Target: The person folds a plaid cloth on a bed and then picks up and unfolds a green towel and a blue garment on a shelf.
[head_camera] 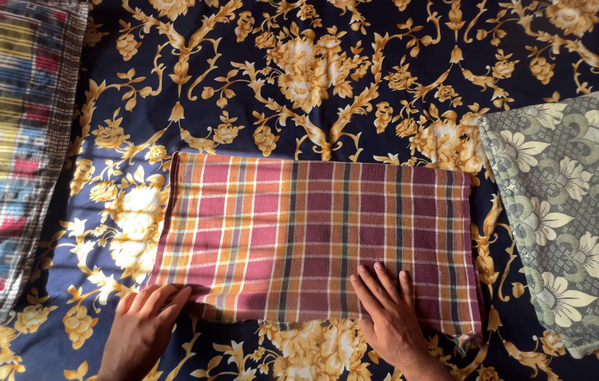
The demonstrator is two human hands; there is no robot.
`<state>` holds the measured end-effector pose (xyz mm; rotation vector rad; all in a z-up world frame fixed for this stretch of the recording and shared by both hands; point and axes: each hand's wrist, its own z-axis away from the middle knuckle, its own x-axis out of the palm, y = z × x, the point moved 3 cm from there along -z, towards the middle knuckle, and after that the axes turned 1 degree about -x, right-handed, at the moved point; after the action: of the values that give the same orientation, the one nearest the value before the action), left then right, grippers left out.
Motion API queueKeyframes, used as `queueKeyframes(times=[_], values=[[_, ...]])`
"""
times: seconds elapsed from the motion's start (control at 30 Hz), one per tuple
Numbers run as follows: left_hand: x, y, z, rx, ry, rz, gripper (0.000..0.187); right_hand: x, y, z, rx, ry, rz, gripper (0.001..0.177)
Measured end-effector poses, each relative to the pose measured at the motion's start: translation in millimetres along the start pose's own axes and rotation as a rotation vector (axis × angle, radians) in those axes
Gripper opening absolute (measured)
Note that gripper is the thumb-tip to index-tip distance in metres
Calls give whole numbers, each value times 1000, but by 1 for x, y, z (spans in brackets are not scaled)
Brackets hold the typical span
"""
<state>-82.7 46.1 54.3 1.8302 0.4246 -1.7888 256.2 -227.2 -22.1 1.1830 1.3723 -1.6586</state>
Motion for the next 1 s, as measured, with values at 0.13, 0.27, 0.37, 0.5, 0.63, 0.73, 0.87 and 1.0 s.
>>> queueKeyframes(times=[0.13,0.27,0.37,0.5,0.63,0.73,0.87,1.0], values=[[-3,12,-6,-141,58,-4,51,-18,-8,-2,-95,105,3,82],[-5,56,-30,-75,166,67,66,-21,-26,-17,-22,150,74,76],[27,102,-64,-51,-21,219,73,-2,-40,-47,155,33,84,65],[63,146,-99,-17,-67,147,68,14,-51,-81,121,83,71,70],[71,144,-101,-65,-95,67,72,6,-39,-83,81,154,173,77],[63,127,-90,-126,-18,28,71,-3,-14,-68,293,-171,283,81],[53,73,-87,-199,213,-102,73,-14,53,-32,617,-260,411,86],[57,27,-80,-332,199,-233,76,-11,120,8,688,-62,324,92]])
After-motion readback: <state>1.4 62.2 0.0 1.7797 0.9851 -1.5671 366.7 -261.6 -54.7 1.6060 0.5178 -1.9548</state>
